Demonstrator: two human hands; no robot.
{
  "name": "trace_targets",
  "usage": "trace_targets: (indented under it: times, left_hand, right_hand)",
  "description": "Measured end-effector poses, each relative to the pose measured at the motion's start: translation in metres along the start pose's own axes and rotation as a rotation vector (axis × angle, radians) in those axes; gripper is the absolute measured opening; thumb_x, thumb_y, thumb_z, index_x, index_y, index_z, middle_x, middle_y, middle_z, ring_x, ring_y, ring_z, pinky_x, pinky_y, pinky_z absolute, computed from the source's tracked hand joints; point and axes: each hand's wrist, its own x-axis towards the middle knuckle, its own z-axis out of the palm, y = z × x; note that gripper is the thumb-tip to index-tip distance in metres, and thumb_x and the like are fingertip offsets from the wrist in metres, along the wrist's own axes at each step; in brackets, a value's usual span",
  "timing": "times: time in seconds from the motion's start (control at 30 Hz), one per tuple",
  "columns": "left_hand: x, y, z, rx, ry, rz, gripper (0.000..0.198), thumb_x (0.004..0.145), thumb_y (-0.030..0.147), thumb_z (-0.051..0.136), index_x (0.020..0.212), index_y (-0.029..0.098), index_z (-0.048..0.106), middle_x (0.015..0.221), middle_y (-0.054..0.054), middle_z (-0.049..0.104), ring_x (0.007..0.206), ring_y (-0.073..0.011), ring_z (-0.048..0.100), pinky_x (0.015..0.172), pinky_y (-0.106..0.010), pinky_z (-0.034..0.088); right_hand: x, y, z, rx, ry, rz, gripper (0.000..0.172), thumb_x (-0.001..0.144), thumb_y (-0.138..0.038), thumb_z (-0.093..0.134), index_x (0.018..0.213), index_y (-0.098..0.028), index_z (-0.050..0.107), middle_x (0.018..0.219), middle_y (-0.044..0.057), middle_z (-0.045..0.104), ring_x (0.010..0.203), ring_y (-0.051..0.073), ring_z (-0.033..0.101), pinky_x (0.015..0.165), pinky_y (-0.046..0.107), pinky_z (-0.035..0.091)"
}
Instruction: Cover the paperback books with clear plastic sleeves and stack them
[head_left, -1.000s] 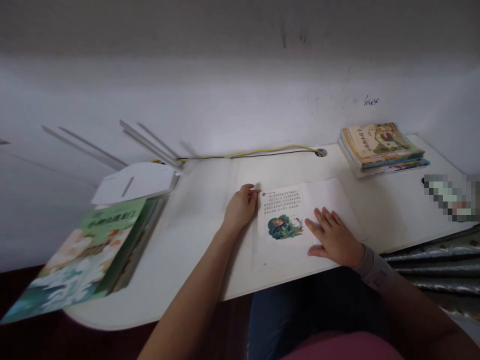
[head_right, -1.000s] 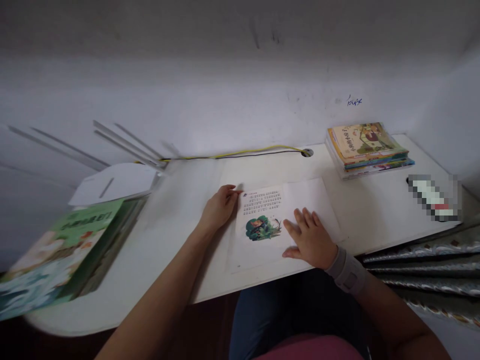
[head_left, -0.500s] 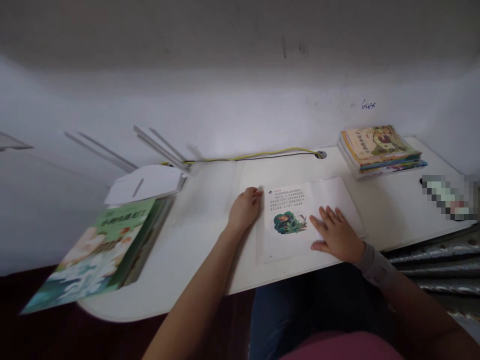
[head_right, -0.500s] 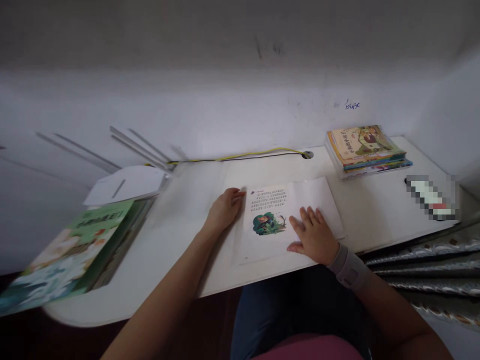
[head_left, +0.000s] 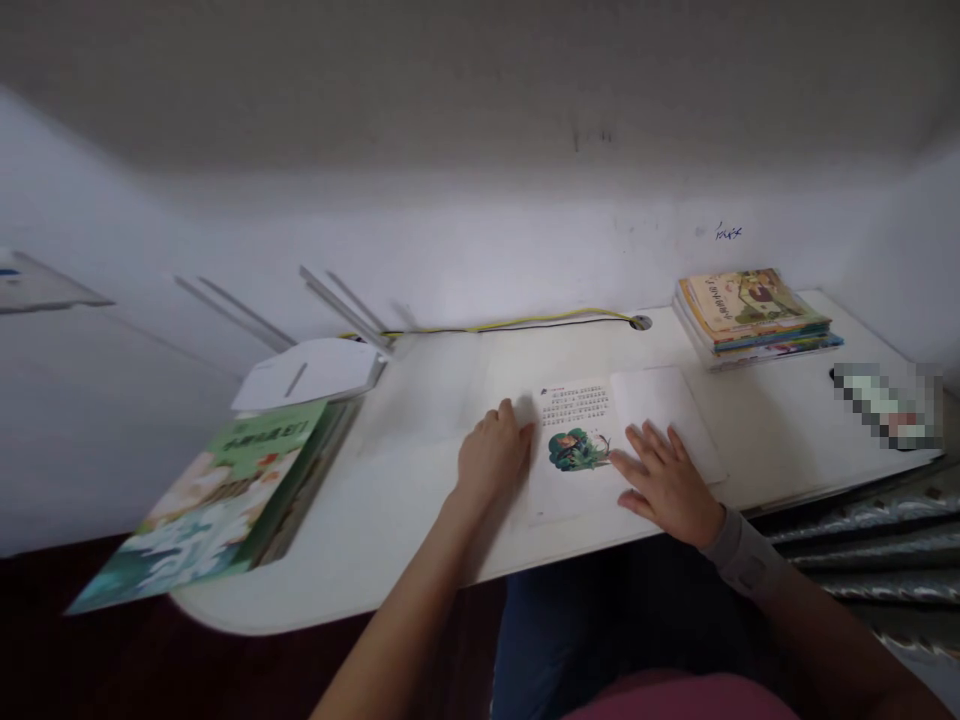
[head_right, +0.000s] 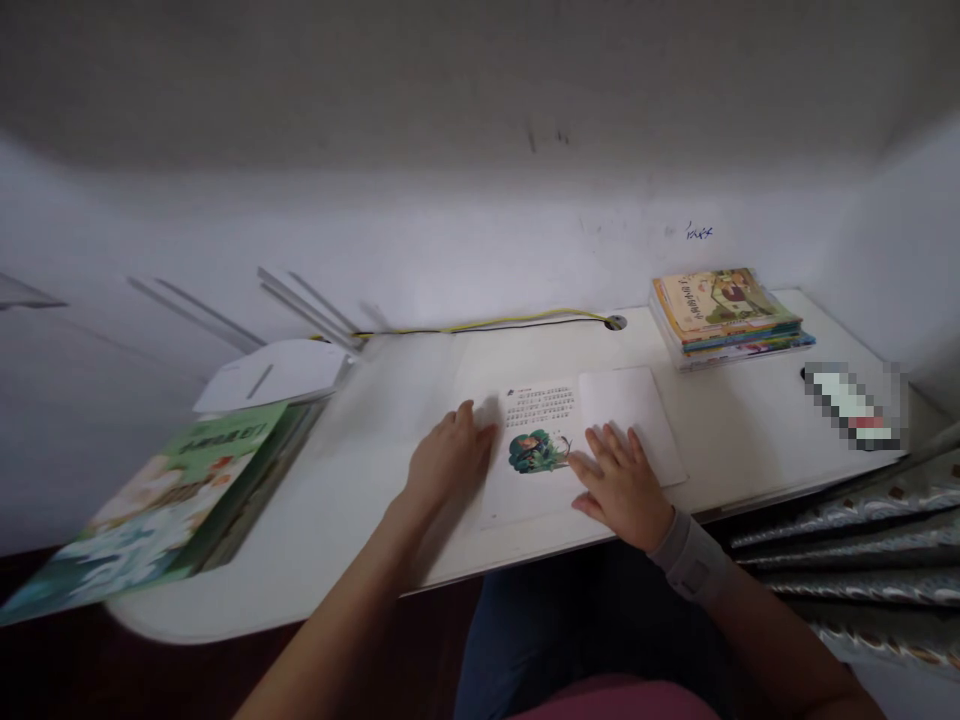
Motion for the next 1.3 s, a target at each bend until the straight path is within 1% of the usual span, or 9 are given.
trace_targets:
  times: [0.3, 0.43, 0.53, 0.67, 0.83, 0.97, 1.1, 1.2, 1.3]
  left_hand:
    - [-0.052, -0.015, 0.002, -0.969, -0.089, -0.283, 0.052, 0.081, 0.032, 0.053, 0.128, 0.012, 0.042, 0.127, -0.019, 0.055, 0.083, -0.0178, 0.066, 0.059, -0.027, 0.053]
    - [-0.051, -0.015, 0.005, -0.817, -0.161, -0.201, 0.033, 0.077, 0.036, 0.056, 0.102, 0.014, 0.061, 0.084, -0.009, 0.069, 0.063, -0.0171, 0.062, 0.054, -0.027, 0.048]
    - [-0.048, -0.015, 0.007, -0.623, -0.069, -0.163, 0.015, 0.074, 0.031, 0.055, 0.078, 0.019, 0.064, 0.072, -0.005, 0.068, 0.068, -0.0197, 0.062, 0.061, -0.029, 0.047]
    - [-0.05, -0.013, -0.001, -0.885, -0.024, -0.187, 0.02, 0.073, 0.036, 0.055, 0.082, 0.019, 0.062, 0.058, 0.001, 0.06, 0.054, -0.0155, 0.056, 0.055, -0.027, 0.044]
    - [-0.047, 0.028, -0.038, -1.543, -0.091, -0.199, 0.026, 0.066, 0.038, 0.064, 0.082, 0.019, 0.057, 0.061, 0.004, 0.055, 0.05, -0.0088, 0.05, 0.052, -0.022, 0.042]
    - [-0.036, 0.078, -0.052, -1.75, -0.218, -0.073, 0.029, 0.064, 0.036, 0.066, 0.085, 0.019, 0.056, 0.06, 0.005, 0.05, 0.056, -0.0104, 0.053, 0.057, -0.024, 0.045]
    - [-0.033, 0.072, -0.034, -1.628, -0.161, -0.055, 0.034, 0.067, 0.04, 0.064, 0.092, 0.018, 0.058, 0.064, 0.004, 0.051, 0.061, -0.0113, 0.055, 0.063, -0.026, 0.047]
    - [-0.039, 0.027, -0.013, -1.27, -0.03, -0.091, 0.042, 0.071, 0.041, 0.058, 0.105, 0.016, 0.058, 0.069, 0.002, 0.054, 0.065, -0.0134, 0.056, 0.069, -0.029, 0.048]
    - [-0.052, -0.013, -0.001, -0.729, 0.074, -0.195, 0.049, 0.078, 0.034, 0.05, 0.123, 0.015, 0.05, 0.077, -0.004, 0.06, 0.076, -0.0222, 0.06, 0.077, -0.04, 0.049]
  right_hand:
    - [0.002, -0.006, 0.014, 0.047, -0.044, 0.002, 0.064, 0.087, -0.054, 0.046, 0.141, -0.022, 0.034, 0.149, 0.011, 0.03, 0.136, 0.036, 0.022, 0.105, 0.06, 0.021]
    - [0.001, -0.007, 0.012, 0.038, -0.034, 0.0, 0.064, 0.087, -0.055, 0.045, 0.141, -0.022, 0.035, 0.148, 0.011, 0.032, 0.135, 0.037, 0.024, 0.105, 0.06, 0.022]
    - [0.001, -0.008, 0.008, 0.021, -0.027, -0.002, 0.066, 0.086, -0.056, 0.046, 0.14, -0.02, 0.037, 0.147, 0.012, 0.034, 0.135, 0.036, 0.026, 0.105, 0.06, 0.022]
    - [-0.001, -0.004, 0.0, 0.064, -0.041, -0.006, 0.067, 0.085, -0.057, 0.048, 0.138, -0.019, 0.039, 0.144, 0.014, 0.039, 0.135, 0.034, 0.028, 0.106, 0.058, 0.023]
    - [0.005, 0.007, -0.016, 0.502, -0.022, 0.006, 0.064, 0.092, -0.055, 0.031, 0.143, -0.017, 0.031, 0.143, 0.014, 0.04, 0.133, 0.025, 0.033, 0.107, 0.046, 0.031]
    - [0.018, 0.025, -0.029, 0.898, 0.103, 0.172, 0.062, 0.095, -0.05, 0.005, 0.146, -0.019, 0.02, 0.138, 0.009, 0.048, 0.126, 0.02, 0.045, 0.103, 0.042, 0.036]
    - [0.017, 0.052, -0.037, 1.201, 0.152, 0.366, 0.08, 0.089, -0.045, -0.019, 0.144, -0.011, 0.028, 0.123, 0.013, 0.061, 0.113, 0.024, 0.057, 0.096, 0.049, 0.041]
    - [0.003, 0.069, -0.033, 1.34, 0.144, 0.439, 0.085, 0.088, -0.049, -0.019, 0.14, -0.009, 0.034, 0.121, 0.016, 0.061, 0.109, 0.028, 0.059, 0.094, 0.053, 0.042]
    - [-0.01, 0.073, -0.022, 1.401, 0.1, 0.475, 0.065, 0.093, -0.05, 0.007, 0.138, -0.015, 0.039, 0.123, 0.013, 0.061, 0.107, 0.027, 0.06, 0.092, 0.05, 0.046]
